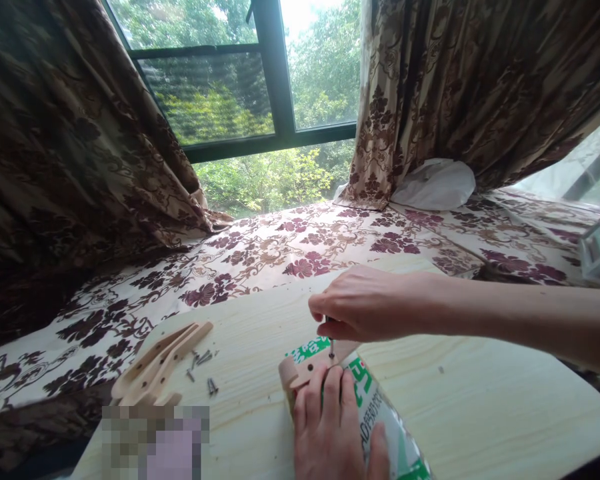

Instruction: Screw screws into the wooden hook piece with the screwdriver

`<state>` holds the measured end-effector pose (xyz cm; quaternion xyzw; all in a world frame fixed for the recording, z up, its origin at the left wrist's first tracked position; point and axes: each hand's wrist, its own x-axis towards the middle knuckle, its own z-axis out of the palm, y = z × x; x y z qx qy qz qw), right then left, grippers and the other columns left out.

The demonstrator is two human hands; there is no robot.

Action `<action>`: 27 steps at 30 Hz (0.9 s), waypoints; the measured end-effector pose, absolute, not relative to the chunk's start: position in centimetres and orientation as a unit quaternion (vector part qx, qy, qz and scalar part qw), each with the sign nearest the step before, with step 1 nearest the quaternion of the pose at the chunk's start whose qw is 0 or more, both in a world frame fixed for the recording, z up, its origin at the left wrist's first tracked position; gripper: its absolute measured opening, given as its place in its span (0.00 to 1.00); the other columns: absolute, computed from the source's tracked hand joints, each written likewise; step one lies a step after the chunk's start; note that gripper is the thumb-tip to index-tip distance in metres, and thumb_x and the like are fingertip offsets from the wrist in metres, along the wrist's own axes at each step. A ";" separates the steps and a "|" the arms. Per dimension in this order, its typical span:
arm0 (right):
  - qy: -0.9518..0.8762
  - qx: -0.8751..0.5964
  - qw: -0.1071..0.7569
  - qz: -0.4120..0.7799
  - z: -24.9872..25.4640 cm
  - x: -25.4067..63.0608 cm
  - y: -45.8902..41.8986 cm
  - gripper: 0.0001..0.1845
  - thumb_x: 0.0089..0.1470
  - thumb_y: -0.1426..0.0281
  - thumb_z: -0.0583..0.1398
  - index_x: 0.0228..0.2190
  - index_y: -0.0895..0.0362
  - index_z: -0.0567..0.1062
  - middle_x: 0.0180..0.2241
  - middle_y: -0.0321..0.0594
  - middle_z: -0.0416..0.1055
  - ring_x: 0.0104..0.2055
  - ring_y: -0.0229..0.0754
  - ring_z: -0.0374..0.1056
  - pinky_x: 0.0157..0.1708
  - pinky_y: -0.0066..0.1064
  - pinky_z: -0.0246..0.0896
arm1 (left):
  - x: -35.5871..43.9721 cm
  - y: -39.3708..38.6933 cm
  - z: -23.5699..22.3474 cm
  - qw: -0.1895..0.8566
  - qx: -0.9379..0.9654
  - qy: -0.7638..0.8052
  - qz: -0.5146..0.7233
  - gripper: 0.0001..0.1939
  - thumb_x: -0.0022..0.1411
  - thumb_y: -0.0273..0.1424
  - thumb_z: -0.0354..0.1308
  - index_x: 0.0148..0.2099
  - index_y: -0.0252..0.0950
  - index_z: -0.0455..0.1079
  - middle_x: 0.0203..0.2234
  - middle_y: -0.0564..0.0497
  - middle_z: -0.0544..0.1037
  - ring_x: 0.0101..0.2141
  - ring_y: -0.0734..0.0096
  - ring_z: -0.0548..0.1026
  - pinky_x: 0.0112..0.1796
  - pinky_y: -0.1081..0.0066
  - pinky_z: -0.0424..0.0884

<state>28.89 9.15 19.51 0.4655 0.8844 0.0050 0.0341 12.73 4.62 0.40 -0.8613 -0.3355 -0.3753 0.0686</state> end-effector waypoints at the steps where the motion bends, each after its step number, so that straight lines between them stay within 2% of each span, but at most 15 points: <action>1: 0.891 0.454 0.035 -0.001 19.7 29.0 9.1 0.11 0.61 0.66 0.55 0.38 0.60 0.74 0.24 0.40 0.73 0.23 0.37 0.61 0.22 0.30 0.41 | 12.7 4.6 0.4 0.069 -0.862 -0.337 -0.373 0.22 0.63 0.40 0.45 0.52 0.34 0.69 0.48 0.46 0.74 0.53 0.54 0.65 0.53 0.57 0.57; 3: 0.904 0.425 0.035 -0.011 20.0 29.0 8.9 0.09 0.61 0.69 0.54 0.37 0.58 0.74 0.25 0.39 0.73 0.23 0.36 0.61 0.23 0.30 0.42 | 12.7 4.6 0.4 0.068 -0.863 -0.338 -0.370 0.22 0.63 0.40 0.45 0.53 0.34 0.69 0.49 0.46 0.73 0.54 0.54 0.65 0.53 0.57 0.57; 6: 0.912 0.408 0.035 -0.013 20.0 29.1 8.7 0.12 0.63 0.72 0.51 0.31 0.58 0.73 0.25 0.38 0.72 0.23 0.34 0.57 0.23 0.30 0.42 | 12.7 4.7 0.4 0.066 -0.864 -0.339 -0.366 0.23 0.64 0.40 0.45 0.53 0.33 0.69 0.49 0.46 0.73 0.54 0.54 0.65 0.53 0.57 0.57; 14: 0.879 0.475 0.033 0.012 19.0 28.9 9.3 0.13 0.62 0.68 0.53 0.33 0.60 0.75 0.23 0.41 0.73 0.21 0.36 0.58 0.22 0.31 0.38 | 12.7 4.6 0.7 0.065 -0.863 -0.337 -0.372 0.22 0.64 0.40 0.44 0.52 0.33 0.69 0.48 0.46 0.73 0.52 0.55 0.66 0.52 0.58 0.58; 18: 0.891 0.452 0.037 0.001 20.2 29.0 9.0 0.09 0.60 0.69 0.56 0.37 0.59 0.75 0.26 0.39 0.75 0.23 0.36 0.60 0.22 0.30 0.41 | 12.7 4.4 1.0 0.064 -0.861 -0.344 -0.369 0.22 0.64 0.40 0.44 0.52 0.34 0.69 0.48 0.46 0.73 0.52 0.55 0.66 0.53 0.58 0.56; 22: 0.905 0.423 0.035 -0.008 20.6 29.1 8.8 0.11 0.61 0.73 0.54 0.31 0.58 0.76 0.27 0.38 0.74 0.23 0.34 0.58 0.24 0.29 0.44 | 12.7 4.4 1.0 0.055 -0.863 -0.342 -0.368 0.21 0.64 0.38 0.44 0.52 0.33 0.69 0.49 0.47 0.73 0.53 0.55 0.65 0.53 0.59 0.56; 27: 0.889 0.458 0.024 0.004 19.1 29.3 9.4 0.12 0.61 0.71 0.54 0.31 0.59 0.76 0.23 0.36 0.72 0.21 0.33 0.52 0.22 0.30 0.40 | 12.8 4.5 0.7 0.045 -0.863 -0.338 -0.373 0.22 0.65 0.40 0.44 0.52 0.33 0.69 0.49 0.47 0.73 0.54 0.55 0.64 0.54 0.57 0.56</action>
